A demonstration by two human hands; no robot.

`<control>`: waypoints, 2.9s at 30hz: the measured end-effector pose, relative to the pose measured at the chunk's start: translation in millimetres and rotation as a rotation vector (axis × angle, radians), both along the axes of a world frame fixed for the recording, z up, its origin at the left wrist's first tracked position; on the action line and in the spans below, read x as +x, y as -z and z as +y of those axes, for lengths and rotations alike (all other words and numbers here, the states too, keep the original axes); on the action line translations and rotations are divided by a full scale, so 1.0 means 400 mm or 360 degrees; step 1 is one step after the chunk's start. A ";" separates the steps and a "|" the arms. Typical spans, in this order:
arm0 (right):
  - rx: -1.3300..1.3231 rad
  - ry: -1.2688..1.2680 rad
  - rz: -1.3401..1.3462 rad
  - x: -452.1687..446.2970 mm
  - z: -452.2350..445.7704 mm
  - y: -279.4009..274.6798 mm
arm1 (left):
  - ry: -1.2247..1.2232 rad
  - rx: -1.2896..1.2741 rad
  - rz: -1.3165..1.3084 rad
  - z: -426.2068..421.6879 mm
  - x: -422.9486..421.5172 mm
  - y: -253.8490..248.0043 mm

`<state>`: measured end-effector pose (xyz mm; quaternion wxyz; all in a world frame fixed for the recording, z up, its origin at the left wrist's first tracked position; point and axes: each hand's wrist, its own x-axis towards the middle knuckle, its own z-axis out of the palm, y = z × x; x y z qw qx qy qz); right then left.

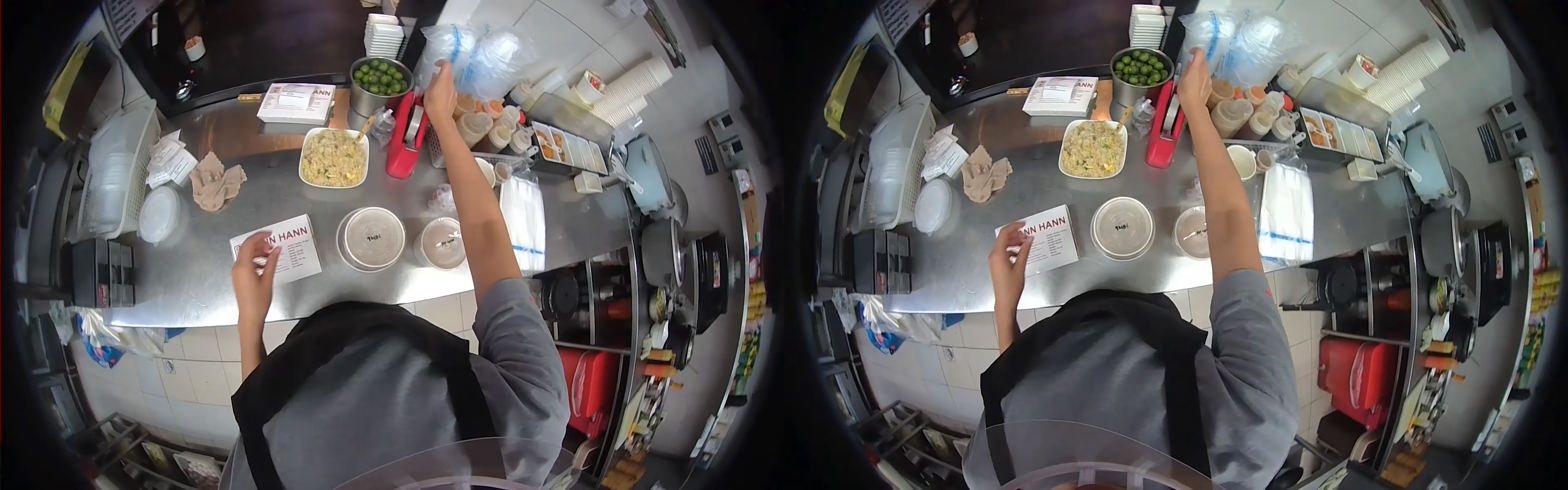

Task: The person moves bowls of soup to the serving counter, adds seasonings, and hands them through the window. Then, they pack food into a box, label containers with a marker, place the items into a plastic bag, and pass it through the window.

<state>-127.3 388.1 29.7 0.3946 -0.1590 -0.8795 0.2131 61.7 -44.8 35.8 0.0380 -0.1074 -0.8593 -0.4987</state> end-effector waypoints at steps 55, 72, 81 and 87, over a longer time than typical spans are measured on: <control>0.0510 -0.0287 -0.0946 0.564 -0.049 0.141 | 0.0712 -0.0081 -0.1133 0.019 0.465 0.490; 0.0993 -0.1658 -0.0882 0.969 -0.564 0.620 | 0.0094 -0.0508 -0.0964 0.129 0.525 0.755; 0.0102 -0.1703 -0.1754 0.957 -0.518 0.637 | -0.0407 0.0180 -0.0816 0.172 0.692 0.901; -0.0542 -0.2053 -0.1711 1.058 -0.608 0.417 | -0.0860 0.1200 -0.0561 0.064 0.800 0.662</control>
